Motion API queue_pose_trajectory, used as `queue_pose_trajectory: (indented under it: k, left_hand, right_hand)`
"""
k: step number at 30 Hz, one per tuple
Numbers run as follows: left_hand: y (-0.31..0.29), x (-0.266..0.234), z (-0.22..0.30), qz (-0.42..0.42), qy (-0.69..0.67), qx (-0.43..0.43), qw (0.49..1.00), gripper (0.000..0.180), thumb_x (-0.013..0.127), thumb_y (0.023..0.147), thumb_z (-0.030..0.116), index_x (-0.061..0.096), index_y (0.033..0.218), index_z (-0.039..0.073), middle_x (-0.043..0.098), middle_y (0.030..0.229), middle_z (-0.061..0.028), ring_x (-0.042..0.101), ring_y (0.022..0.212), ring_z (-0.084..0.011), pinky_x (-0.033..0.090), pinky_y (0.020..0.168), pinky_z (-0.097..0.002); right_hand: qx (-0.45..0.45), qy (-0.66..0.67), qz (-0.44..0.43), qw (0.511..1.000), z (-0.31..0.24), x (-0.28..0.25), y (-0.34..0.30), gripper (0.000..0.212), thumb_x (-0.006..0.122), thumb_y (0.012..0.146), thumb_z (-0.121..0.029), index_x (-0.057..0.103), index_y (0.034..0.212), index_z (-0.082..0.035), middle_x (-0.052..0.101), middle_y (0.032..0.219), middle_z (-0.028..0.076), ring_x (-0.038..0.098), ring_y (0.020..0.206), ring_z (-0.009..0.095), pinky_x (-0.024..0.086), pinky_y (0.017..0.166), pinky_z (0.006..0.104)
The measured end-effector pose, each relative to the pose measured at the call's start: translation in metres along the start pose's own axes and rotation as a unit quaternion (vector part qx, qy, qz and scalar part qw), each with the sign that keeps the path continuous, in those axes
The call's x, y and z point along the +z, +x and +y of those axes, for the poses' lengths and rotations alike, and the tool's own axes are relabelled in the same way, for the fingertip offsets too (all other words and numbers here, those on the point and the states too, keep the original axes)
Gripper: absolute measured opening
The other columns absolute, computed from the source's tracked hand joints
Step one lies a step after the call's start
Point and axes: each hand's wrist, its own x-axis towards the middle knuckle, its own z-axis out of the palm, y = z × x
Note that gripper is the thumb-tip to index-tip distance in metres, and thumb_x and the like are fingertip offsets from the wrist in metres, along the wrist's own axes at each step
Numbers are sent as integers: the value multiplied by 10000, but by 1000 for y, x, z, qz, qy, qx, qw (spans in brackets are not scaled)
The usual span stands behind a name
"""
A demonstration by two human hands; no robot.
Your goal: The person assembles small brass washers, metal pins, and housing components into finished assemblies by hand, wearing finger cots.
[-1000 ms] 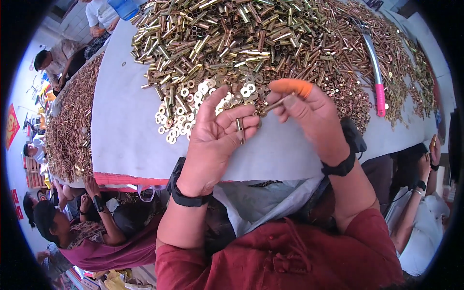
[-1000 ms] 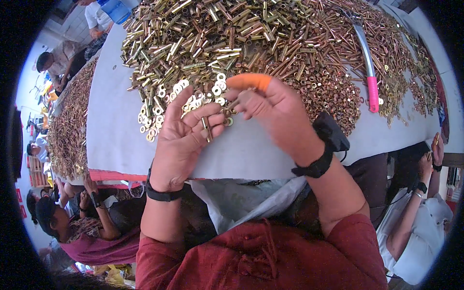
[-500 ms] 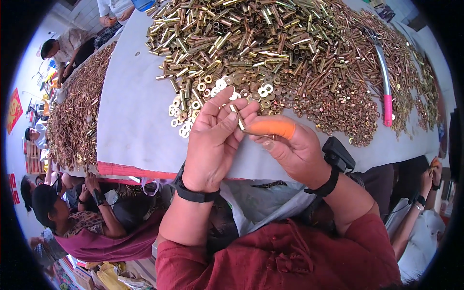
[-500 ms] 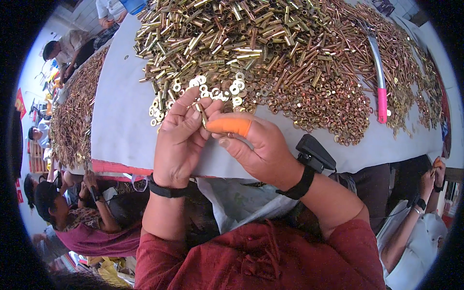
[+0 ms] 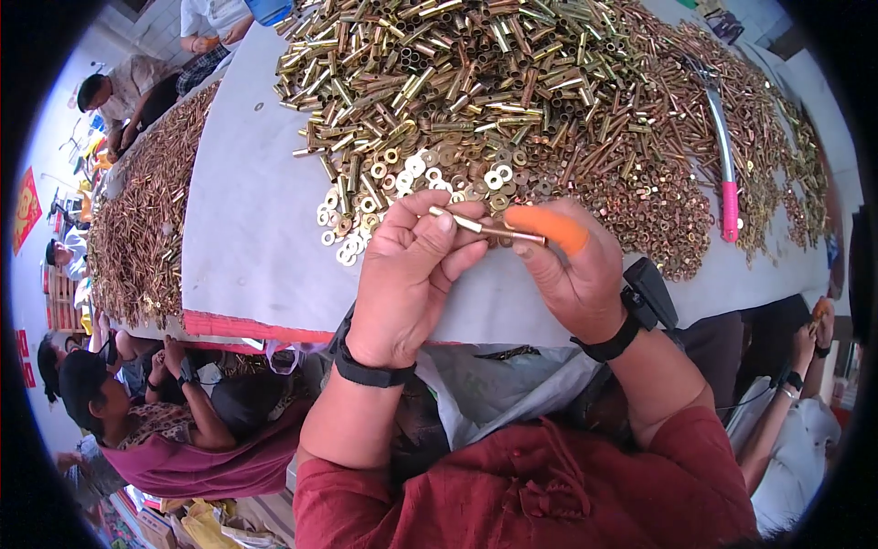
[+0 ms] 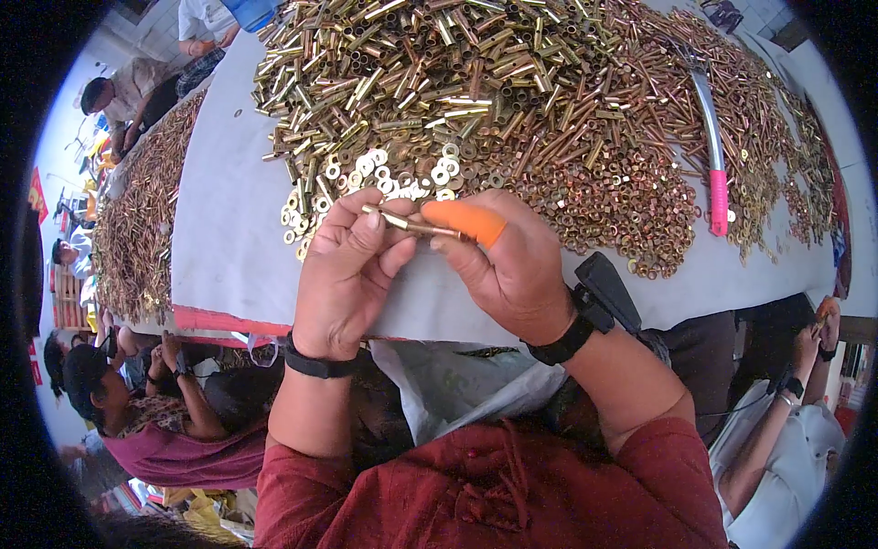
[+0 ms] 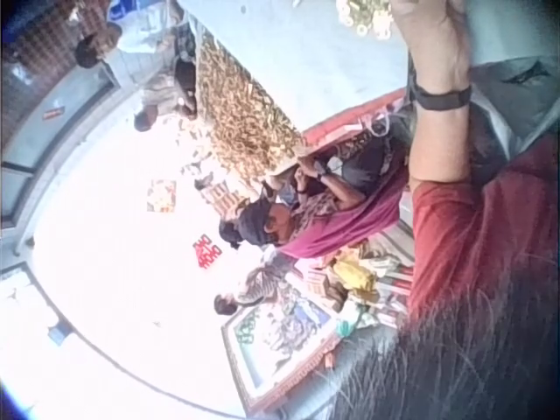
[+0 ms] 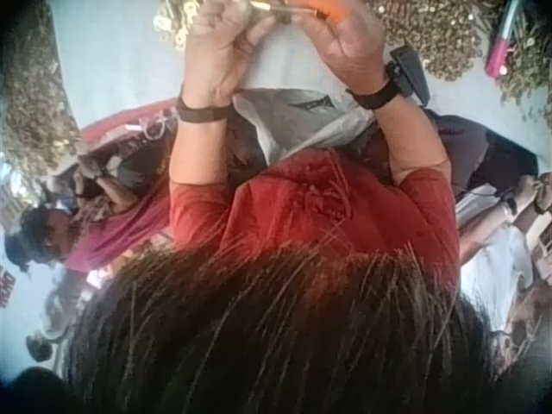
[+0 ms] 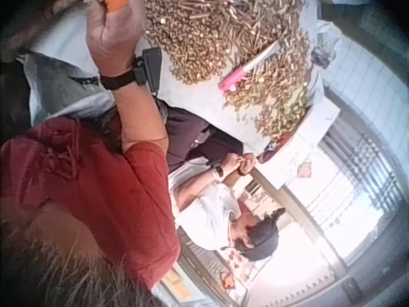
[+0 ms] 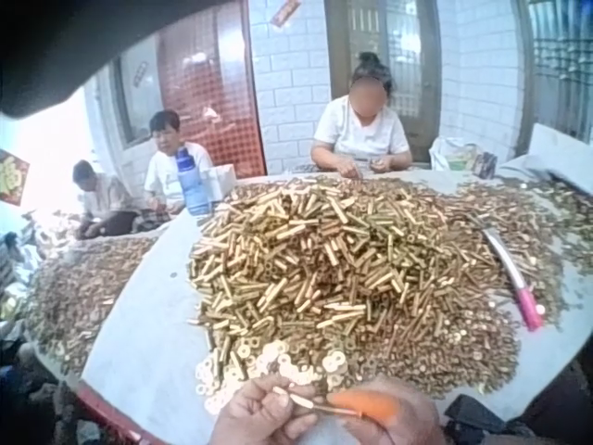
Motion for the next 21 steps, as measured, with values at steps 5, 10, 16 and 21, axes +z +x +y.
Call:
queue_pose_trajectory:
  k: [5, 10, 16, 21]
  left_hand:
    - [0, 1, -1, 36, 109, 67, 991, 172, 553, 995, 70, 532, 1158, 20, 686, 1085, -169, 691, 872, -169, 577, 733, -248]
    - [0, -2, 4, 12, 207, 75, 975, 167, 647, 951, 103, 581, 1085, 30, 710, 934, -91, 596, 677, -76, 461, 580, -207]
    - [-4, 0, -4, -44, 157, -81, 983, 214, 594, 1000, 224, 573, 1082, 27, 651, 881, -43, 613, 648, -93, 457, 529, -189]
    - [-5, 6, 7, 26, 132, 2, 991, 196, 475, 1052, 199, 546, 1105, 25, 648, 931, -93, 651, 689, -142, 509, 553, -219]
  right_hand:
    - [113, -70, -57, 989, 0, 3, -6, 198, 716, 872, -237, 656, 936, -59, 638, 791, 134, 634, 727, 340, 493, 616, 418]
    - [181, -49, -130, 974, -5, 9, -6, 322, 683, 885, -374, 636, 842, -59, 620, 733, 160, 624, 708, 368, 462, 584, 454]
    - [217, -19, -127, 968, -4, 1, -2, 415, 743, 816, -454, 642, 817, -51, 622, 668, 130, 628, 605, 298, 472, 543, 388]
    - [243, -69, -115, 961, 5, -15, 7, 307, 769, 795, -294, 675, 971, -61, 631, 719, 100, 635, 646, 261, 492, 578, 370]
